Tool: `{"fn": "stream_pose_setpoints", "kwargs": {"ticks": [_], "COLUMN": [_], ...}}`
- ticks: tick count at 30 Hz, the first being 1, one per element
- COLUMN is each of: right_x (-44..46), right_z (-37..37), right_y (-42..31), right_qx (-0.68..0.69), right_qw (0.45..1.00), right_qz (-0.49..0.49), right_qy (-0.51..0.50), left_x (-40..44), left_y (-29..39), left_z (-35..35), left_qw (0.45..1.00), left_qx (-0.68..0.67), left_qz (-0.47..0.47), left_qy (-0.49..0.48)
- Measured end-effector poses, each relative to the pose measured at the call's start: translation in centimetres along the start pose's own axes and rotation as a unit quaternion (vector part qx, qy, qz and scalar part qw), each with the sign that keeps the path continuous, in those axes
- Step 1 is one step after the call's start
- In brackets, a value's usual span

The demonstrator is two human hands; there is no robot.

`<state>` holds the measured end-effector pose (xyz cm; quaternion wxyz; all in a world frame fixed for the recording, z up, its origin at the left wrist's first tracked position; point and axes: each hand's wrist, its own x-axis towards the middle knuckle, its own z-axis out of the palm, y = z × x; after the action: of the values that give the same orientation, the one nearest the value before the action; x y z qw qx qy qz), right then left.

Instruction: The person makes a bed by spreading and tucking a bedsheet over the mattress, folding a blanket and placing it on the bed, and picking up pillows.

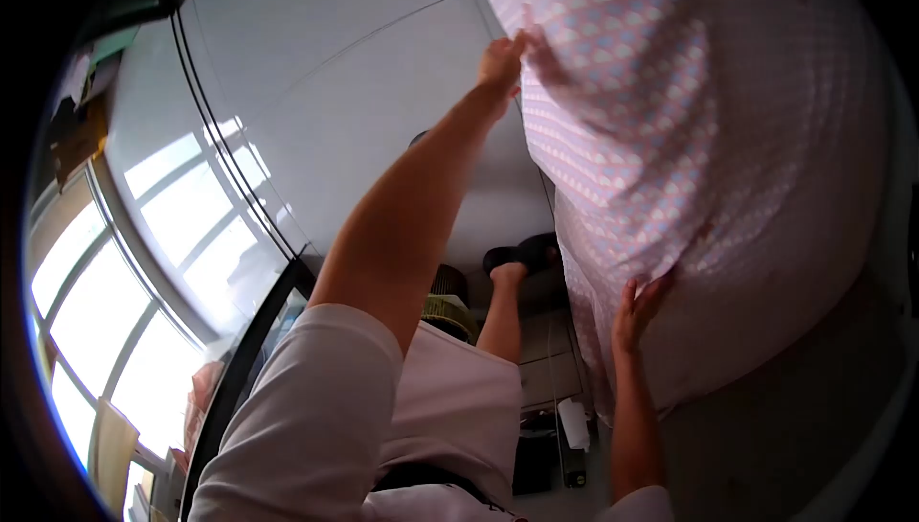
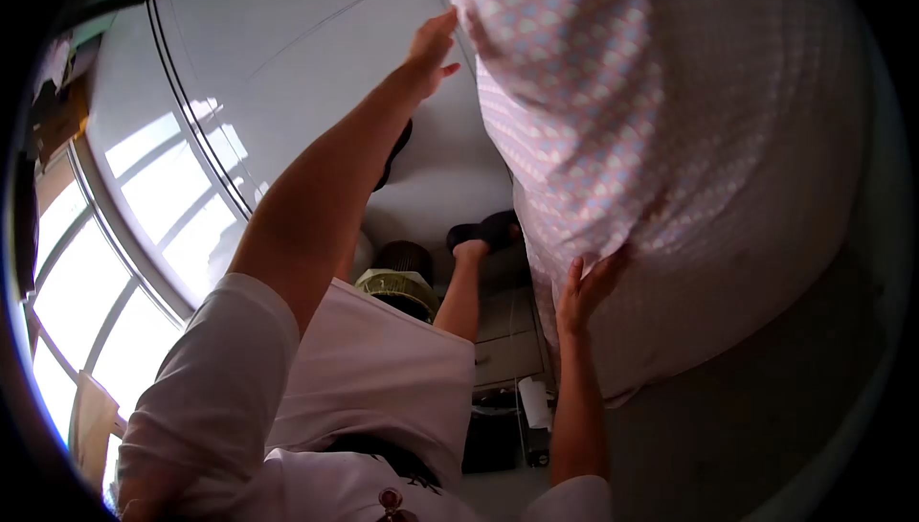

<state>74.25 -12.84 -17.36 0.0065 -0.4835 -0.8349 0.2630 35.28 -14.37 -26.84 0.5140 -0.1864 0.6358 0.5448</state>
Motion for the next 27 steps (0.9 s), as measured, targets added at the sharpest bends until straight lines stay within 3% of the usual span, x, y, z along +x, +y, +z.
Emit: {"fn": "stream_pose_setpoints", "kwargs": {"ticks": [3, 5, 7, 9, 11, 14, 17, 19, 21, 23, 27], "right_x": [-0.1, -0.1, 0.2, 0.9, 4.1, 10.7, 16.9, 22.5, 27.7, 28.5, 29.0], "right_z": [1.2, 1.7, 1.6, 1.5, 0.5, 0.2, 1.8, 5.1, 7.1, 6.2, 5.2], "right_y": [1.0, 1.7, 1.0, -0.3, -0.1, -3.6, -5.4, -7.7, -17.1, -28.5, -35.1], "right_qx": [-0.080, -0.097, -0.091, 0.021, 0.033, 0.039, -0.044, -0.045, 0.039, 0.217, 0.232], "right_qw": [0.996, 0.993, 0.995, 0.988, 0.991, 0.975, 0.990, 0.991, 0.993, 0.975, 0.956], "right_qz": [0.032, 0.065, 0.051, 0.151, 0.106, 0.198, 0.111, -0.041, 0.041, -0.020, -0.156], "right_qy": [0.013, 0.019, 0.009, 0.034, 0.075, 0.098, 0.076, 0.122, 0.105, -0.042, -0.087], "left_x": [1.2, 2.0, 1.9, 1.5, 0.3, -2.7, -4.2, -5.6, -6.9, -7.7, -10.8], "left_y": [-3.0, -4.3, -4.4, -5.9, -6.5, -6.1, -5.9, -5.7, -5.1, -5.8, -3.8], "left_z": [-0.2, -0.1, -0.6, -2.1, -3.1, -3.9, -4.8, -5.6, -7.5, -9.6, -15.7], "left_qw": [0.999, 0.999, 0.995, 0.995, 0.994, 0.994, 0.996, 0.997, 0.999, 1.000, 0.999], "left_qx": [0.033, -0.023, -0.064, -0.034, -0.006, -0.039, -0.040, -0.030, -0.029, -0.016, -0.028], "left_qz": [0.028, 0.006, -0.038, -0.041, -0.043, -0.033, 0.016, 0.046, 0.008, 0.019, -0.006], "left_qy": [-0.018, -0.035, -0.068, -0.088, -0.098, -0.100, -0.080, -0.061, -0.036, -0.013, 0.042]}}
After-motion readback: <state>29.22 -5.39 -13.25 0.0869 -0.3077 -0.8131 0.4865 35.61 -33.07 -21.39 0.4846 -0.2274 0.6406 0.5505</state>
